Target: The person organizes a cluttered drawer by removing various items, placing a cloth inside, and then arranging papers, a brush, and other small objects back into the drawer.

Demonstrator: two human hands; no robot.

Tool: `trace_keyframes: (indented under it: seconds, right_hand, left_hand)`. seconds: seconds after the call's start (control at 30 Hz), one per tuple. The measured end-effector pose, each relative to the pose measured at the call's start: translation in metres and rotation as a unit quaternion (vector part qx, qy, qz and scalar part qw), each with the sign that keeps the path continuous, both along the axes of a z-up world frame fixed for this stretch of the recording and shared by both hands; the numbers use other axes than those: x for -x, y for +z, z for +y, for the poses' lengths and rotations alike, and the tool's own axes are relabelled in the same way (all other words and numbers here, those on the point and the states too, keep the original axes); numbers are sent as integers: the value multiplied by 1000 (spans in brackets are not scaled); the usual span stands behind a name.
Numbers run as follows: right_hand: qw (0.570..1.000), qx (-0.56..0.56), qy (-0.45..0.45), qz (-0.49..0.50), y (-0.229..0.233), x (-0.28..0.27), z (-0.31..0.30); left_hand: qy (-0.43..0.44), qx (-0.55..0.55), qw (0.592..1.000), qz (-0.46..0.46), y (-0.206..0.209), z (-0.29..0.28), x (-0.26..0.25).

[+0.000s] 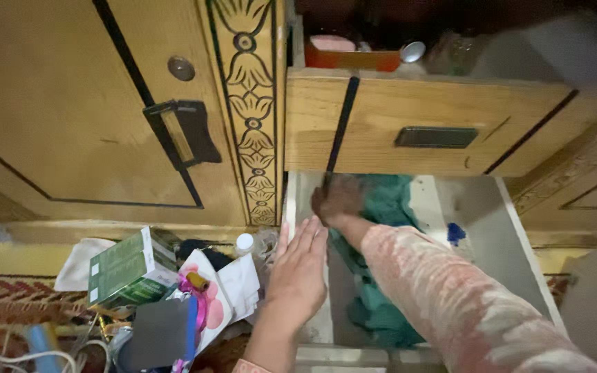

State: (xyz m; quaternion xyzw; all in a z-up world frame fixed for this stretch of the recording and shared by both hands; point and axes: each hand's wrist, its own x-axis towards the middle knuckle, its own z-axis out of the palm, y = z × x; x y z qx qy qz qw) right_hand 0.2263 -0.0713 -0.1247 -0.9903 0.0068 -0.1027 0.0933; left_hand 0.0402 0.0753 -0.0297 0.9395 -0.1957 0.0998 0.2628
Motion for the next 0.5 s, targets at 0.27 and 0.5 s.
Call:
trace_keyframes:
  seconds: [0.27, 0.5]
  right_hand:
    - [948, -115, 293, -52, -3, -2, 13]
    - [830, -94, 540, 102, 28, 129, -50]
  left_hand:
    - [9, 31, 999, -37, -11, -1, -1]
    - [4, 38, 999, -10, -1, 1, -2]
